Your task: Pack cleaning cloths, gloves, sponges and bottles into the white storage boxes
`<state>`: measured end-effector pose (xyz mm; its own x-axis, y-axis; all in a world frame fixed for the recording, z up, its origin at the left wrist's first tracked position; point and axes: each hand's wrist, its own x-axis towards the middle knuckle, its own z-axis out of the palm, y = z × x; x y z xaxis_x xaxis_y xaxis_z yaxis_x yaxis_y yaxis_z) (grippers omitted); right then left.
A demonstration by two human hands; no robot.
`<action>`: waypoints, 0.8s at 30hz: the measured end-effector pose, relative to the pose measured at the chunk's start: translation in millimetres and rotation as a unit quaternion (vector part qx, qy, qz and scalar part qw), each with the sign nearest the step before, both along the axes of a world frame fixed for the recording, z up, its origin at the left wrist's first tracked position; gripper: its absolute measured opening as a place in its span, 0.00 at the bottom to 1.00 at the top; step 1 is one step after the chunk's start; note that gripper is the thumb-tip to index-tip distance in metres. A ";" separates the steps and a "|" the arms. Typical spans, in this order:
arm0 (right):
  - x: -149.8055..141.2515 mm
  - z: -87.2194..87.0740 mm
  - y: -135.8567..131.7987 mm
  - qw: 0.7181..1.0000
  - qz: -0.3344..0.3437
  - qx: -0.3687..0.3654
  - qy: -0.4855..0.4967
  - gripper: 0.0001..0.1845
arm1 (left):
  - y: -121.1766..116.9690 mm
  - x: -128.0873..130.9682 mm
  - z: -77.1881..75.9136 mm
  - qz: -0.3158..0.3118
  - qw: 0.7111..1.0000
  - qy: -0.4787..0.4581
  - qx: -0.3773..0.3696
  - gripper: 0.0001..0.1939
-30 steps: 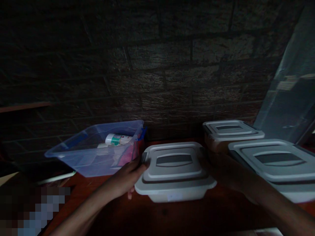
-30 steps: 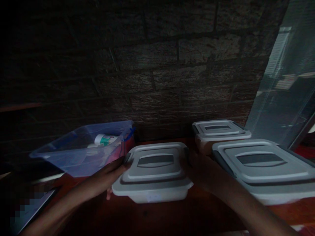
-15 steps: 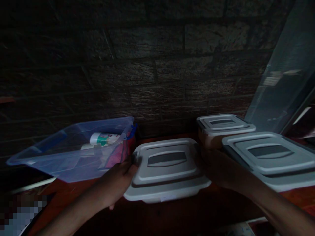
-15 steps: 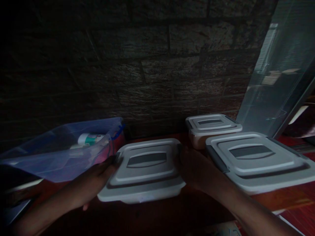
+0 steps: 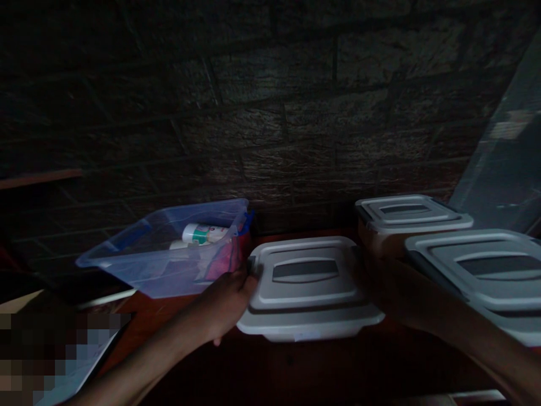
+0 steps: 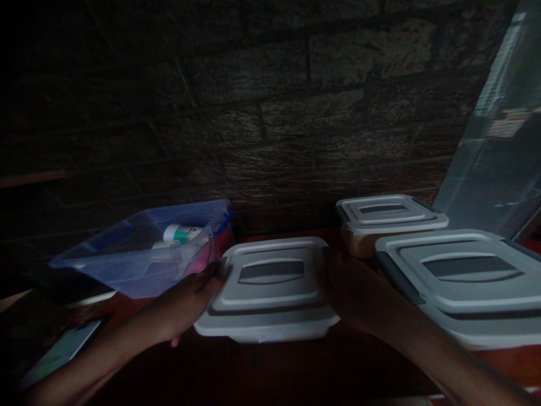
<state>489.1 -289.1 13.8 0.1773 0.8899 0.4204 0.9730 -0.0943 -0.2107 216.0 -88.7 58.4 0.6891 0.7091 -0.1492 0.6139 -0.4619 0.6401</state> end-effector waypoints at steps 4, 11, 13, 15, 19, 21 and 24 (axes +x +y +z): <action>-1.1 3.3 -0.8 0.977 0.038 -0.085 -0.193 0.16 | -0.2 1.4 4.4 -0.035 0.995 0.079 0.042 0.34; -3.9 -0.2 -3.1 0.960 0.018 -0.078 -0.269 0.22 | -3.3 1.3 3.5 0.037 0.999 0.006 -0.020 0.31; -6.0 3.5 -2.3 0.962 0.025 -0.092 -0.256 0.21 | -4.6 1.3 3.9 0.048 0.999 -0.009 -0.020 0.30; -9.1 9.7 -1.3 0.956 0.035 -0.111 -0.268 0.21 | -4.7 0.7 3.8 0.053 0.998 -0.020 -0.027 0.29; -14.3 19.2 0.3 0.941 0.025 -0.142 -0.306 0.23 | 1.4 -4.0 -0.8 0.016 0.997 -0.013 -0.076 0.31; -14.8 19.5 0.6 0.940 0.014 -0.153 -0.305 0.22 | 6.7 -6.9 -5.3 -0.001 0.995 -0.016 -0.102 0.34; -14.5 19.0 -0.8 0.950 0.012 -0.146 -0.274 0.20 | 14.6 -10.0 -13.7 0.014 0.991 -0.043 -0.124 0.38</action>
